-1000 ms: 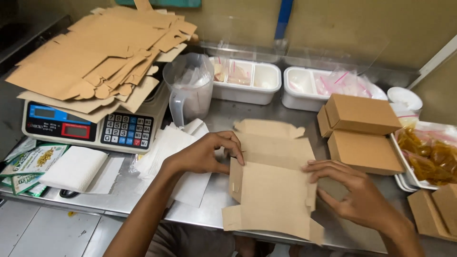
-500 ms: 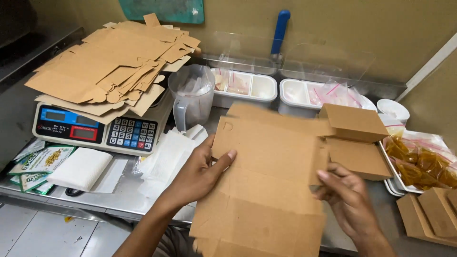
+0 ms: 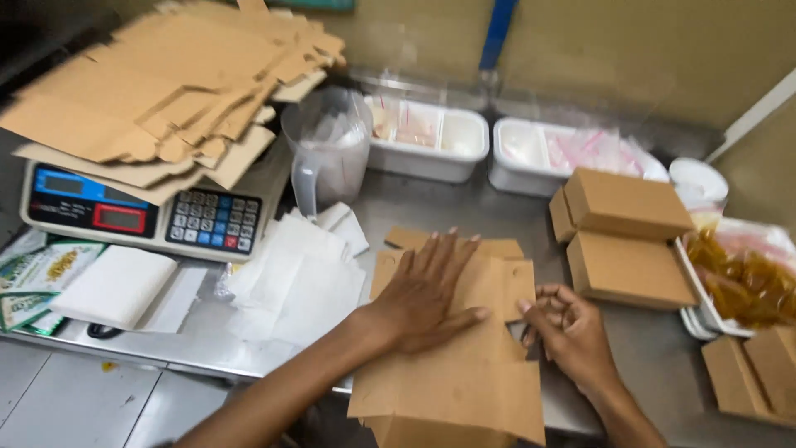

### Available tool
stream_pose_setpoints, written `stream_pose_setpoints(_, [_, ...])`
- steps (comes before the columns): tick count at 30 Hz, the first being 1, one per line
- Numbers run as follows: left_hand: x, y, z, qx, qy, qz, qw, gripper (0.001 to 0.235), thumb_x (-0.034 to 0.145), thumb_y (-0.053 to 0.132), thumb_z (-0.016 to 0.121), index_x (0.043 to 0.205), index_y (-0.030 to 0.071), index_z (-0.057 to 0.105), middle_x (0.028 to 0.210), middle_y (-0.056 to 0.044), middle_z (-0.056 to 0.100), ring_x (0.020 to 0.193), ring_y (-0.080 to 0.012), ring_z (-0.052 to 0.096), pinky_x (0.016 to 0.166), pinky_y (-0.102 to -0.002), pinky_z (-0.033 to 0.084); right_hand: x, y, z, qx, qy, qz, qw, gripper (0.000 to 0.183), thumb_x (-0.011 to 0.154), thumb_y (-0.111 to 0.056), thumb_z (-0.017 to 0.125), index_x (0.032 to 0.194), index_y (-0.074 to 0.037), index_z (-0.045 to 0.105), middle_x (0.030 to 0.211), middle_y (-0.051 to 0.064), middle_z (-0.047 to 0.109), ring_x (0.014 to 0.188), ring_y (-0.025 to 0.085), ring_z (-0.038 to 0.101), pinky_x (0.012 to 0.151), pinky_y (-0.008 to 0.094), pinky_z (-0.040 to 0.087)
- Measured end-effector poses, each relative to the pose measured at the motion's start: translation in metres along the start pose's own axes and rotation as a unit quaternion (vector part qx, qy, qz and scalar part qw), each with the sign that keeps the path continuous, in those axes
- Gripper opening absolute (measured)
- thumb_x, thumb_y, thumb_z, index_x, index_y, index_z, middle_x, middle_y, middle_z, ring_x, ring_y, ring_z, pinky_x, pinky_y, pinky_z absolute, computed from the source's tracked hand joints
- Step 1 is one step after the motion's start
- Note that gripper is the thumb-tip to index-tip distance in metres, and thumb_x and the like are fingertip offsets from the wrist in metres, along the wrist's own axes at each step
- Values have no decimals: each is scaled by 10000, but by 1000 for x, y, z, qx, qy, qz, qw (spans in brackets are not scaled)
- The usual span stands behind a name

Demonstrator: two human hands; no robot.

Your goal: The person folds flat cardboard pieces into small boxes by hand on a stainless steel countertop. They repeatedly fold the side flaps and tuck the tabs to form the box shape, then place the finished boxes into a stack.

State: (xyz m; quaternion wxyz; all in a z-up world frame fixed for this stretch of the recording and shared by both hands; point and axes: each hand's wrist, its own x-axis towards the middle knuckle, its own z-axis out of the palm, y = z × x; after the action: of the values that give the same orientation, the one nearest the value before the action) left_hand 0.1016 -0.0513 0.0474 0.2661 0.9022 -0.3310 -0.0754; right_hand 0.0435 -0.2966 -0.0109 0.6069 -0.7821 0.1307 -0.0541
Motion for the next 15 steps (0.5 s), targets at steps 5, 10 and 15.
stream_pose_setpoints(5, [18, 38, -30, -27, -264, -103, 959, 1121, 747, 779, 153, 1637, 229, -248, 1737, -73, -300, 1596, -271, -291, 1250, -535, -199, 2, -7, -8, 5, -64, -55, 996, 303, 976, -185, 599, 1124, 24, 760, 585, 186, 677, 485, 185, 612, 347, 275, 375])
stream_pose_setpoints(10, [27, 11, -17, -55, -290, -8, 955, 1028, 834, 730, 211, 1657, 228, -146, 1736, -135, -222, 1577, -247, -329, 1213, -479, -266, 6, -23, -6, -223, -133, -269, 927, 222, 912, -167, 704, 1068, -147, 860, 991, -41, 707, 504, 60, 450, 474, 221, 379])
stream_pose_setpoints(15, [30, -14, 1, -19, -294, 66, 953, 799, 978, 570, 277, 1673, 289, 1, 1706, -209, -264, 1545, -328, -377, 1175, -544, -288, 20, -22, -3, -235, -104, -337, 906, 196, 916, -171, 704, 1084, -124, 794, 1045, 21, 756, 825, 124, 671, 715, 269, 457])
